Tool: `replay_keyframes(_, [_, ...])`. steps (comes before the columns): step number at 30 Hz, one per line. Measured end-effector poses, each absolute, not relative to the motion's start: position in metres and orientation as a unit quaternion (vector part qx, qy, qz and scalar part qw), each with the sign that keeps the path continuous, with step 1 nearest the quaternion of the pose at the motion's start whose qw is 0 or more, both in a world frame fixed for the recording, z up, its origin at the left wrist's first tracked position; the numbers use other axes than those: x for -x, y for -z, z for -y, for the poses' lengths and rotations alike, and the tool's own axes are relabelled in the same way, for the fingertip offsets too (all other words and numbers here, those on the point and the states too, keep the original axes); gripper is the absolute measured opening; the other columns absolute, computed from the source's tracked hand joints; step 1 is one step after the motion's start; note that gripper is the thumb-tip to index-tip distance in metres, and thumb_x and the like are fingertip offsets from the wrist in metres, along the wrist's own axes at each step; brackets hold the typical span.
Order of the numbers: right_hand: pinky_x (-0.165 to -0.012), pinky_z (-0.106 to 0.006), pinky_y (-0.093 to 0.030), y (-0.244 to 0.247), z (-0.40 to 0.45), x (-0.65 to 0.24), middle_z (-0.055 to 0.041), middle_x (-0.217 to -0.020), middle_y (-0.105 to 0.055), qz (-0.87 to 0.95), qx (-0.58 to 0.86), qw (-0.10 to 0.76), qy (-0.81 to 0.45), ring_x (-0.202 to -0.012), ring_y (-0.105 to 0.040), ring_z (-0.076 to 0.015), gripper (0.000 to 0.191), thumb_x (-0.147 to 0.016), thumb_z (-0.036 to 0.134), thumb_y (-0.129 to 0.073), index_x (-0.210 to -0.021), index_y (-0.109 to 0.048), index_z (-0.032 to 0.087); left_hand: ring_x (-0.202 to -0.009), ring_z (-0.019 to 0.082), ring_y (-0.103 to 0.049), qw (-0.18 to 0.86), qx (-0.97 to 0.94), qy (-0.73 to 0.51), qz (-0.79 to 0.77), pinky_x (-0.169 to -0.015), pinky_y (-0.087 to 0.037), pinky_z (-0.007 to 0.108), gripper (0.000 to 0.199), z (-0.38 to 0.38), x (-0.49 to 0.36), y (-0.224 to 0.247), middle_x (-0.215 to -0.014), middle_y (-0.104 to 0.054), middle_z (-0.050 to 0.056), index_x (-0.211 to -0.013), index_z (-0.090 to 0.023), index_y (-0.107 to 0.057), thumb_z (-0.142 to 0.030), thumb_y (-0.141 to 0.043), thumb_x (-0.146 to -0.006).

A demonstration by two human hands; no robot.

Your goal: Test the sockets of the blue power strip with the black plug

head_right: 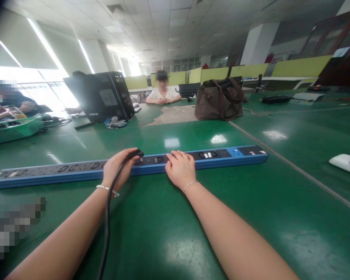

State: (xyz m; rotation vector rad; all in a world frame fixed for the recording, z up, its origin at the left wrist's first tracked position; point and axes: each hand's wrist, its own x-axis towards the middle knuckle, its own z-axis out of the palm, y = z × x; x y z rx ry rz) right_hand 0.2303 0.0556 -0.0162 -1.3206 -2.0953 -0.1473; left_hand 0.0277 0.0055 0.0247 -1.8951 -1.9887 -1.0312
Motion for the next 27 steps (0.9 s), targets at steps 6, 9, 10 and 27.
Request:
replay_keyframes(6, [-0.097,-0.037,-0.028,0.016,-0.055,-0.229,-0.0019,-0.122,-0.061,0.798,0.502,0.329,0.054,-0.115,-0.048,-0.0192,0.034,-0.087,0.027,-0.04,-0.111,-0.064,0.025,-0.092,0.019,-0.064,0.11,0.684,0.304,0.654,-0.085,-0.044,0.031,0.026,-0.017,-0.046,-0.024,-0.101,-0.07,0.002,-0.105,-0.026,-0.063,-0.036,-0.051,-0.084])
replay_keyframes(9, [-0.096,-0.038,-0.028,0.016,-0.055,-0.229,-0.0021,-0.122,-0.061,0.797,0.503,0.331,0.049,-0.115,-0.048,-0.0197,0.034,-0.086,0.027,-0.041,-0.11,-0.065,0.025,-0.093,0.019,-0.063,0.131,0.676,0.305,0.658,-0.086,-0.042,0.032,0.025,-0.015,-0.046,-0.021,-0.099,-0.07,0.002,-0.104,-0.026,-0.062,-0.036,-0.05,-0.085])
replay_keyframes(10, [-0.096,-0.038,-0.028,0.016,-0.055,-0.229,-0.0022,-0.122,-0.061,0.797,0.503,0.332,0.048,-0.115,-0.048,-0.0198,0.034,-0.086,0.027,-0.042,-0.11,-0.065,0.025,-0.092,0.018,-0.063,0.139,0.674,0.305,0.658,-0.087,-0.042,0.032,0.025,-0.014,-0.046,-0.02,-0.099,-0.07,0.002,-0.104,-0.025,-0.062,-0.036,-0.05,-0.085])
replay_keyframes(27, [-0.096,-0.038,-0.028,0.016,-0.055,-0.229,-0.0026,-0.122,-0.06,0.795,0.507,0.33,0.045,-0.116,-0.047,-0.02,0.034,-0.086,0.027,-0.041,-0.111,-0.064,0.025,-0.087,0.02,-0.06,0.258,0.712,0.267,0.595,-0.091,-0.035,0.036,0.026,-0.014,-0.052,-0.012,-0.09,-0.069,0.003,-0.105,-0.022,-0.06,-0.034,-0.044,-0.088])
